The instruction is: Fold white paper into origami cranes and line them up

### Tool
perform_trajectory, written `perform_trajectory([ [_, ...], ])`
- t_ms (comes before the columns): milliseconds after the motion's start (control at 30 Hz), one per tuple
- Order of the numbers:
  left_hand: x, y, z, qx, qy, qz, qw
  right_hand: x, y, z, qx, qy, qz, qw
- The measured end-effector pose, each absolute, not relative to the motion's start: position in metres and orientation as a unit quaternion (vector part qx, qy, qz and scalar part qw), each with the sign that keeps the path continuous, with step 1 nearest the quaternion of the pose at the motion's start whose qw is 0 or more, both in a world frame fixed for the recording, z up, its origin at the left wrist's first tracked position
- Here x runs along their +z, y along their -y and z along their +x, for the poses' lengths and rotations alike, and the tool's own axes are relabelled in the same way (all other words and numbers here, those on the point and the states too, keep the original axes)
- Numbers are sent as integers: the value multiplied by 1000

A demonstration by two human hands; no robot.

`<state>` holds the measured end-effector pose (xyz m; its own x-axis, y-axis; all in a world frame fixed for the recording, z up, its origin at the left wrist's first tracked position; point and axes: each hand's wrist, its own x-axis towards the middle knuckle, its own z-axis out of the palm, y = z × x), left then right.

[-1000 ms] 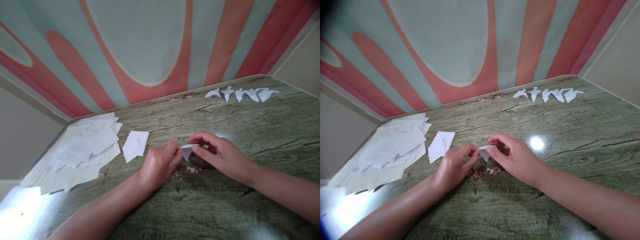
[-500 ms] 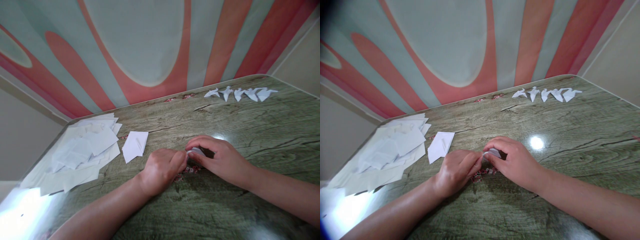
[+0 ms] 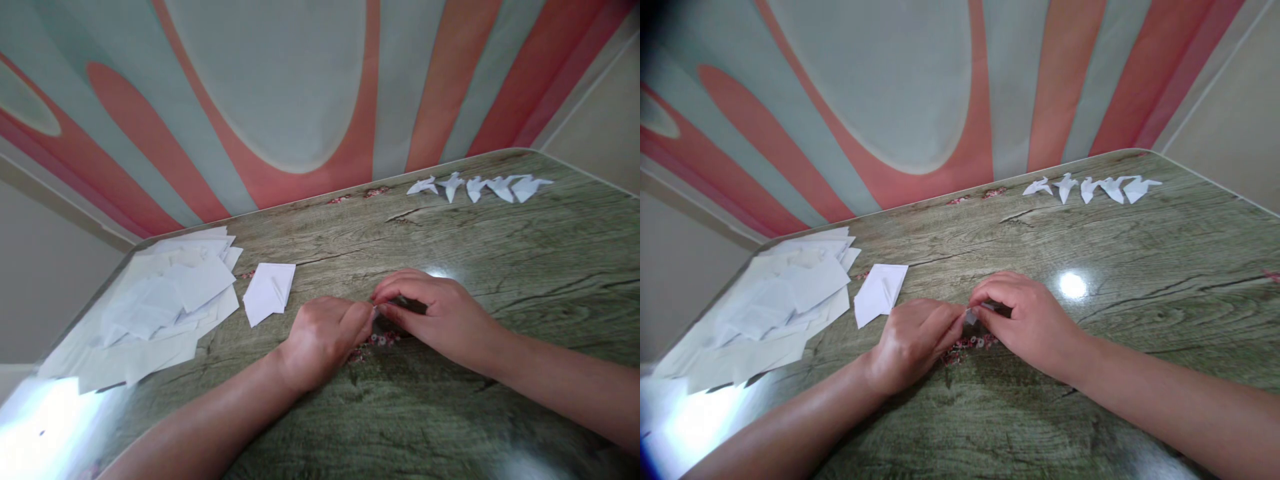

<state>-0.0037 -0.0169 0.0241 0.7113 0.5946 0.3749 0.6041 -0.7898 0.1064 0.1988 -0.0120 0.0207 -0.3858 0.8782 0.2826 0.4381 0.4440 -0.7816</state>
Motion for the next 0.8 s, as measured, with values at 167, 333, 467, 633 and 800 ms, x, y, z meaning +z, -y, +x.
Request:
perform_trajectory([
  [167, 24, 17, -4, -199, 328, -924, -9, 25, 13, 201, 320, 767, -440, 340],
  [333, 24, 16, -3, -250, 424, -862, -124, 31, 8, 208, 370, 741, -462, 318],
  [467, 26, 13, -3, -264, 461, -813, -240, 28, 1, 213, 354, 785, -398, 318],
  [633, 29, 8, -4, -251, 479, -787, -298, 19, -5, 216, 305, 836, -308, 337],
  [800, 29, 6, -1, -245, 476, -777, -332, 14, -4, 215, 281, 859, -274, 330],
])
